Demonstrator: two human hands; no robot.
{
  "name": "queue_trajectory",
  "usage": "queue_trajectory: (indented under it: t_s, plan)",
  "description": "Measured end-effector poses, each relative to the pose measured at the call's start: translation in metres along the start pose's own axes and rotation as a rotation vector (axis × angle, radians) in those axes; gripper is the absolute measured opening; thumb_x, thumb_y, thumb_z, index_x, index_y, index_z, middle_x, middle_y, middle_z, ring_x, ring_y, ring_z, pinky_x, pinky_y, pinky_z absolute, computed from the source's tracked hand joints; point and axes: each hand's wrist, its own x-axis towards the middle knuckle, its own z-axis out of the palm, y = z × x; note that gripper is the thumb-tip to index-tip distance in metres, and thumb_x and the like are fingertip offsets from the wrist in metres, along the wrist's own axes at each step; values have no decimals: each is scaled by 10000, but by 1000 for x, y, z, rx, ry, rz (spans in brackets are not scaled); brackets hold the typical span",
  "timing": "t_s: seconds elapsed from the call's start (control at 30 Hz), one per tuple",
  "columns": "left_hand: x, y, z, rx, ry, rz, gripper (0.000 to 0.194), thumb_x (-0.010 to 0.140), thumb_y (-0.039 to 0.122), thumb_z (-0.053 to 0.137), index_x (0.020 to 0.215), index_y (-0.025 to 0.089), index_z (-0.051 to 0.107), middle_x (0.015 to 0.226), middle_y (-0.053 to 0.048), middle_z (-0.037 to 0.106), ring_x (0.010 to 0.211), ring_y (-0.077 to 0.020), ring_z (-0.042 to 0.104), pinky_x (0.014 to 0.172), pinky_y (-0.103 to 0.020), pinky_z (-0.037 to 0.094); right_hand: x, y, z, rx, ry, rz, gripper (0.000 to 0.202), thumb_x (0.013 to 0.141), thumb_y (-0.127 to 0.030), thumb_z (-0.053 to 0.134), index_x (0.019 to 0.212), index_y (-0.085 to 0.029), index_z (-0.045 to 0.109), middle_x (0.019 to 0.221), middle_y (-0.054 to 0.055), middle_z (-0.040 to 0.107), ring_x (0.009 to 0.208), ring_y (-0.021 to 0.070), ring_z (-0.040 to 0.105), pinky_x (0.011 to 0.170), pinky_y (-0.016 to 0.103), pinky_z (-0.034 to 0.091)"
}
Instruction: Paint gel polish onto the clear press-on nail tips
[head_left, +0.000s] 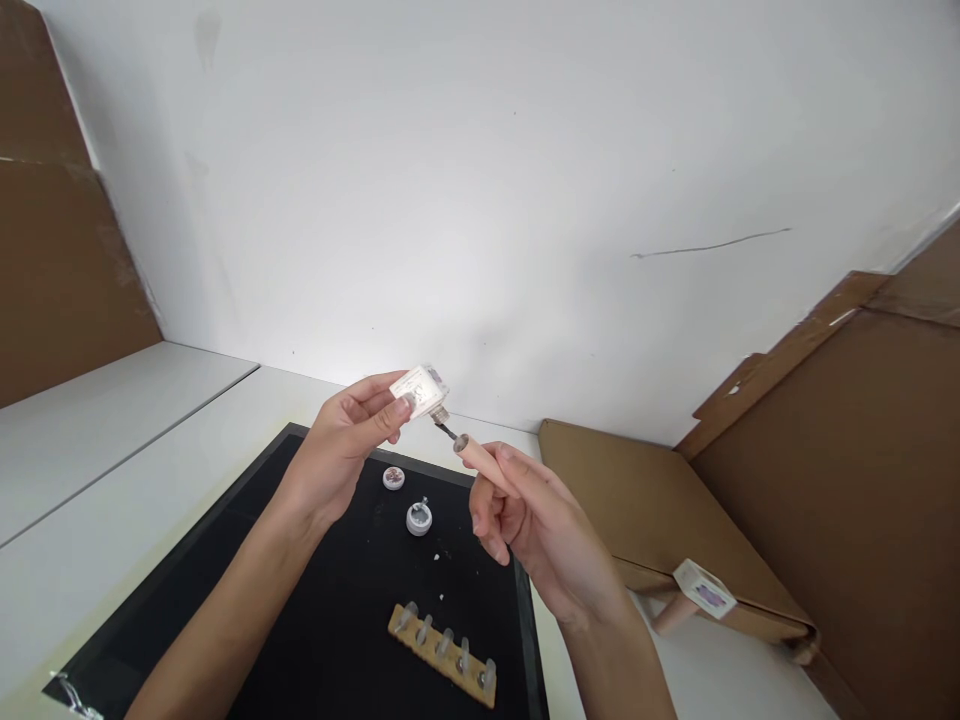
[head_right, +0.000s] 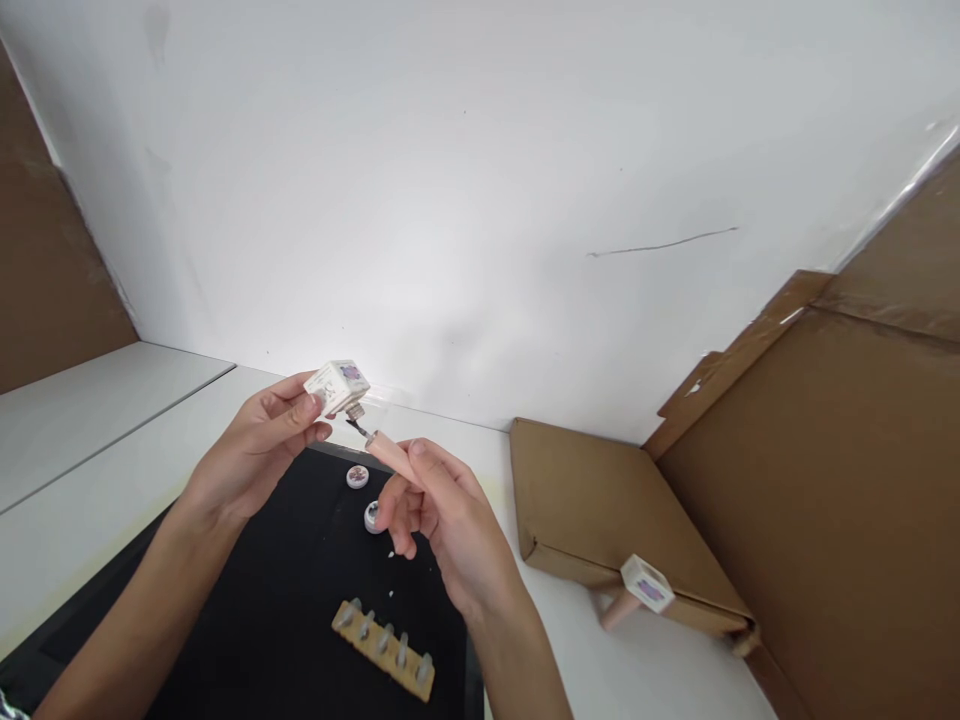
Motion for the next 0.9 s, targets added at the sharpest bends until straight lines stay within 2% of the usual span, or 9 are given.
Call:
queue_trajectory:
  t_s: [0.13,0.23,0.37,0.47,0.53,0.7,0.9]
  plan:
    - [0,1,-1,-61,-46,-19,234,710,331,734,881,173,708,774,-10,597,677,-97,462,600,-207,383,-2,-4,-1,-2,-1,-27,285,842,-432,565,768,-161,614,466,-31,581,345,61,409,358,171,329]
    - [0,1,-3,-103,-66,-45,221,713,349,729,828,161,703,757,-5,575,669,-92,464,584,-198,384,-6,-8,-3,-89,68,-102,285,852,-435,552,805,-165,629,484,-24,576,370,76,414,376,191,360]
    - [0,-2,-5,-182,-86,-101,235,738,390,701,781,159,691,757,-4,589,660,-84,491,587,-193,393,-13,-7,-6,-316,198,-377,223,868,-407,549,865,-203,639,546,-17,600,455,104,495,405,199,404]
    - [1,-5,-5,-251,-116,-136,225,770,392,669,783,168,684,762,-5,606,636,-78,501,576,-195,397,-19,-3,-5,-573,302,-607,112,874,-301,562,930,-240,638,633,-17,635,497,106,538,449,209,447]
    - [2,-6,-5,-298,-130,-174,205,779,380,664,800,176,678,766,-1,612,624,-73,506,563,-190,395,-22,-1,-2,-740,341,-736,123,858,-209,572,960,-245,630,681,-12,649,528,115,568,476,223,465]
    - [4,-7,-4,-387,-190,-258,206,802,371,642,850,172,669,767,-6,621,595,-59,502,517,-173,377,-27,-3,6,-952,298,-999,290,787,-24,567,1001,-218,598,766,13,645,634,145,612,510,250,459]
    - [3,-5,-4,-464,-230,-325,212,830,376,607,877,175,654,732,-1,609,573,-59,499,512,-178,382,-26,-3,6,-1027,268,-1145,387,742,51,573,1043,-191,594,826,43,619,674,149,591,534,270,469]
